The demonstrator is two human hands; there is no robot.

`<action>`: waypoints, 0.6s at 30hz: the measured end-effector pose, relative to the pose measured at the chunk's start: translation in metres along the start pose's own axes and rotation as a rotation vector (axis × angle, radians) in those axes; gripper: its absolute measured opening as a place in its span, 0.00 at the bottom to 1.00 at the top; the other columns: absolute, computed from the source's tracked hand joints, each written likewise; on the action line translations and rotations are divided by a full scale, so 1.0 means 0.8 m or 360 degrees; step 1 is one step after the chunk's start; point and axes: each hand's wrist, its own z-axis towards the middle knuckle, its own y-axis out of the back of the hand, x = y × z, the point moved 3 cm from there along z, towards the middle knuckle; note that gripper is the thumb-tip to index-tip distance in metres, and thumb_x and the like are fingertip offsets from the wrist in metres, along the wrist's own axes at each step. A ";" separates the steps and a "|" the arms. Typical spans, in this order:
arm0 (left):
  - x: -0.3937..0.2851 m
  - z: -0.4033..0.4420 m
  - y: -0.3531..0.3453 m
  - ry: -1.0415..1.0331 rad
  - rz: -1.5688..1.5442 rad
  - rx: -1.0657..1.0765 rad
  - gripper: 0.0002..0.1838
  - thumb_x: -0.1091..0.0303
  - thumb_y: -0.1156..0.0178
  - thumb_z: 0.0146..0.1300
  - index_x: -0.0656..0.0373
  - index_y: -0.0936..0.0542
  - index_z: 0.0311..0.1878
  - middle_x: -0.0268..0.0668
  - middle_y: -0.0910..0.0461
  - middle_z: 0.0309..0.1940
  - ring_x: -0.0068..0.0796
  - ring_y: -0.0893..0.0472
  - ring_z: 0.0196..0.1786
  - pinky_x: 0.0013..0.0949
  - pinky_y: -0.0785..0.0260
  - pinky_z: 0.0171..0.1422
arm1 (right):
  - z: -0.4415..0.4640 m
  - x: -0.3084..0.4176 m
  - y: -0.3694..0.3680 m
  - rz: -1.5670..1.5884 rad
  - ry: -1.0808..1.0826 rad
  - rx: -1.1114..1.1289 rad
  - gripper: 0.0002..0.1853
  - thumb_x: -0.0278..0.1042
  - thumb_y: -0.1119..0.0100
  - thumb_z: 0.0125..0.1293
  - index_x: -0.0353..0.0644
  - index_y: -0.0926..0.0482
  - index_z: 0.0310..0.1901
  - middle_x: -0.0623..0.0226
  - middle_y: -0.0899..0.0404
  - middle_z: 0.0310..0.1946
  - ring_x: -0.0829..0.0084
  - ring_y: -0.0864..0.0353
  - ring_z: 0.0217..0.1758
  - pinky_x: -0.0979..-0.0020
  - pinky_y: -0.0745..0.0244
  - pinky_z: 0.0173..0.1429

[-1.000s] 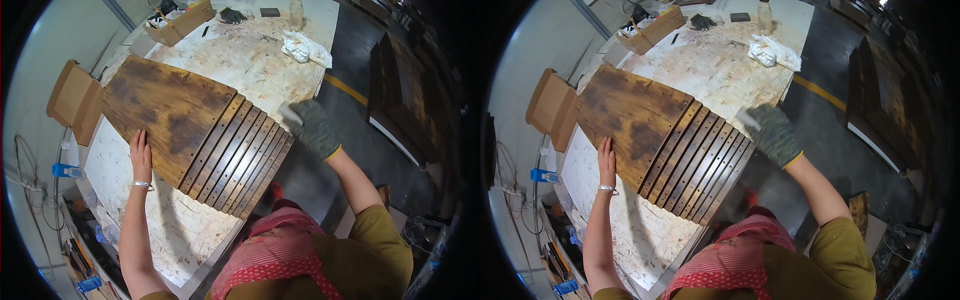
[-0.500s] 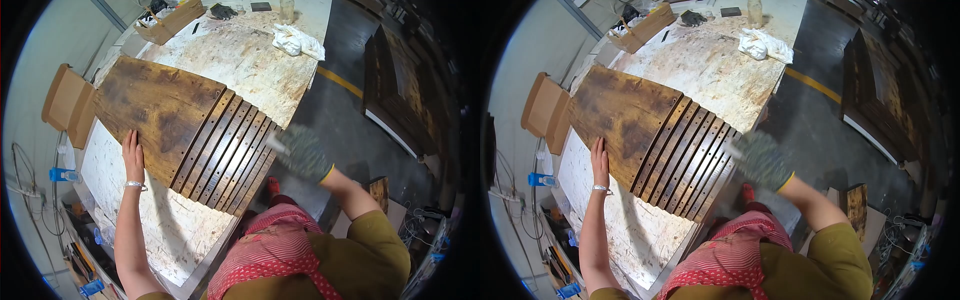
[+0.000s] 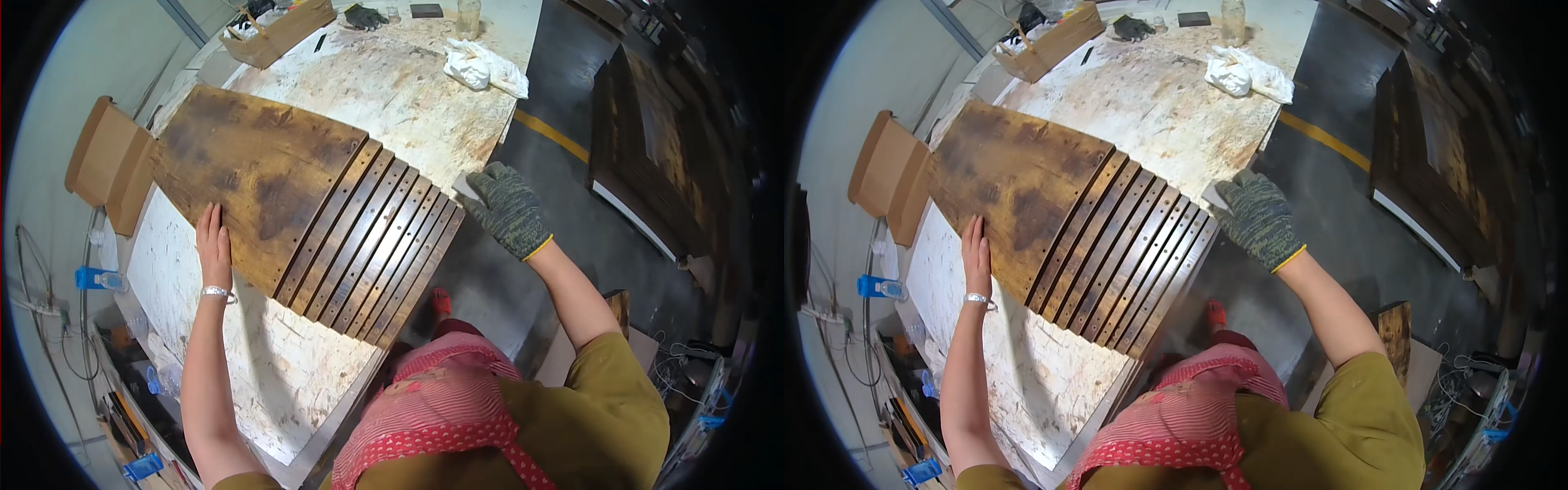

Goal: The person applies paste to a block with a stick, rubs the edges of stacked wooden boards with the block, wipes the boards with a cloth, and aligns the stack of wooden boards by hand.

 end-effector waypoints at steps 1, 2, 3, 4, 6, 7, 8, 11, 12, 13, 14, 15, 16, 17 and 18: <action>-0.002 -0.001 0.000 -0.0005 -0.0026 -0.0008 0.27 0.53 0.66 0.71 0.55 0.38 0.68 0.39 0.44 0.70 0.42 0.47 0.72 0.42 0.59 0.75 | -0.005 0.013 0.000 0.0015 0.0058 -0.0021 0.21 0.42 0.39 0.51 0.43 0.22 0.46 0.58 0.27 0.35 0.57 0.26 0.42 0.58 0.30 0.46; 0.000 0.001 -0.001 0.0005 -0.0024 -0.0008 0.27 0.53 0.66 0.71 0.55 0.38 0.68 0.39 0.44 0.70 0.42 0.47 0.72 0.42 0.59 0.75 | -0.009 0.026 0.001 0.0029 0.0120 -0.0047 0.21 0.42 0.39 0.52 0.41 0.22 0.46 0.57 0.27 0.36 0.57 0.26 0.42 0.58 0.30 0.47; 0.002 0.001 -0.004 0.0005 -0.0033 -0.0016 0.27 0.54 0.65 0.71 0.55 0.38 0.68 0.39 0.44 0.70 0.42 0.48 0.73 0.43 0.59 0.75 | -0.013 0.038 0.000 0.0035 0.0128 -0.0041 0.21 0.42 0.39 0.52 0.41 0.22 0.46 0.57 0.27 0.36 0.57 0.26 0.42 0.58 0.30 0.47; 0.003 0.001 -0.004 0.0004 -0.0042 -0.0026 0.26 0.54 0.65 0.70 0.54 0.38 0.68 0.38 0.44 0.70 0.42 0.48 0.73 0.43 0.59 0.76 | -0.017 0.050 -0.001 0.0091 0.0068 -0.0012 0.21 0.42 0.39 0.52 0.41 0.22 0.46 0.57 0.28 0.36 0.57 0.26 0.42 0.59 0.30 0.46; 0.005 0.000 -0.006 0.0021 -0.0039 -0.0040 0.26 0.55 0.65 0.70 0.53 0.38 0.68 0.38 0.44 0.70 0.42 0.48 0.73 0.43 0.59 0.76 | -0.028 0.079 -0.004 0.0145 0.0021 0.0015 0.21 0.42 0.39 0.52 0.41 0.22 0.46 0.57 0.28 0.36 0.58 0.27 0.42 0.59 0.31 0.46; 0.008 0.000 -0.008 0.0014 -0.0039 -0.0052 0.26 0.55 0.65 0.70 0.53 0.37 0.68 0.38 0.43 0.70 0.42 0.48 0.73 0.43 0.59 0.76 | -0.040 0.100 -0.004 0.0146 0.0114 0.0004 0.19 0.41 0.40 0.52 0.42 0.22 0.45 0.58 0.28 0.35 0.59 0.26 0.41 0.60 0.30 0.44; 0.009 0.002 -0.010 0.0003 -0.0041 -0.0065 0.26 0.54 0.65 0.70 0.53 0.37 0.68 0.38 0.43 0.70 0.42 0.48 0.73 0.43 0.59 0.76 | -0.052 0.123 -0.004 0.0145 0.0203 -0.0009 0.17 0.41 0.41 0.53 0.42 0.22 0.43 0.59 0.27 0.34 0.61 0.26 0.41 0.61 0.30 0.42; 0.005 0.002 -0.009 -0.0012 -0.0096 -0.0100 0.26 0.55 0.64 0.70 0.54 0.36 0.67 0.39 0.42 0.69 0.42 0.47 0.72 0.43 0.58 0.76 | -0.092 0.198 -0.009 0.0181 0.0501 0.0202 0.13 0.39 0.43 0.54 0.43 0.23 0.40 0.62 0.27 0.32 0.65 0.25 0.39 0.62 0.29 0.38; 0.004 0.001 -0.009 0.0001 -0.0102 -0.0109 0.25 0.55 0.64 0.70 0.54 0.36 0.67 0.40 0.42 0.69 0.42 0.47 0.72 0.43 0.58 0.76 | -0.102 0.226 -0.004 0.0261 0.0570 0.0320 0.12 0.38 0.44 0.54 0.44 0.24 0.39 0.63 0.26 0.31 0.66 0.24 0.39 0.61 0.28 0.38; 0.004 0.001 -0.008 0.0008 -0.0138 -0.0110 0.25 0.55 0.63 0.70 0.54 0.36 0.66 0.40 0.42 0.69 0.42 0.47 0.72 0.43 0.58 0.75 | -0.116 0.251 -0.016 0.0393 0.0523 0.0533 0.12 0.40 0.44 0.54 0.44 0.24 0.39 0.63 0.26 0.31 0.65 0.24 0.40 0.60 0.27 0.38; 0.006 0.002 -0.009 0.0001 -0.0147 -0.0109 0.25 0.55 0.63 0.70 0.54 0.36 0.66 0.40 0.42 0.69 0.42 0.47 0.72 0.43 0.58 0.75 | -0.133 0.270 -0.029 0.0521 0.0468 0.0747 0.13 0.41 0.43 0.55 0.45 0.25 0.39 0.62 0.26 0.31 0.64 0.23 0.41 0.59 0.27 0.38; 0.009 0.003 -0.011 -0.0019 -0.0137 -0.0127 0.25 0.56 0.63 0.70 0.54 0.36 0.66 0.40 0.42 0.69 0.43 0.47 0.72 0.43 0.58 0.75 | -0.148 0.279 -0.036 0.0505 0.0459 0.0746 0.13 0.41 0.43 0.55 0.45 0.25 0.39 0.62 0.26 0.31 0.64 0.23 0.41 0.59 0.27 0.38; 0.009 0.004 -0.013 -0.0038 -0.0127 -0.0142 0.25 0.56 0.63 0.70 0.54 0.36 0.66 0.40 0.42 0.69 0.43 0.47 0.72 0.43 0.58 0.75 | -0.163 0.291 -0.040 0.0772 0.0612 0.0689 0.14 0.43 0.44 0.56 0.46 0.24 0.41 0.61 0.25 0.32 0.62 0.23 0.43 0.59 0.27 0.40; 0.009 0.004 -0.015 -0.0048 -0.0141 -0.0140 0.25 0.56 0.63 0.70 0.54 0.36 0.66 0.40 0.42 0.69 0.43 0.47 0.72 0.43 0.58 0.75 | -0.174 0.300 -0.040 0.1041 0.0765 0.0623 0.15 0.44 0.44 0.57 0.47 0.24 0.43 0.59 0.24 0.34 0.60 0.23 0.45 0.58 0.27 0.41; 0.010 0.005 -0.015 -0.0060 -0.0144 -0.0147 0.25 0.56 0.63 0.70 0.54 0.35 0.66 0.40 0.42 0.69 0.44 0.47 0.72 0.43 0.58 0.75 | -0.166 0.298 -0.030 0.1029 0.0760 0.0621 0.15 0.44 0.44 0.57 0.47 0.24 0.43 0.59 0.24 0.34 0.60 0.23 0.45 0.58 0.27 0.41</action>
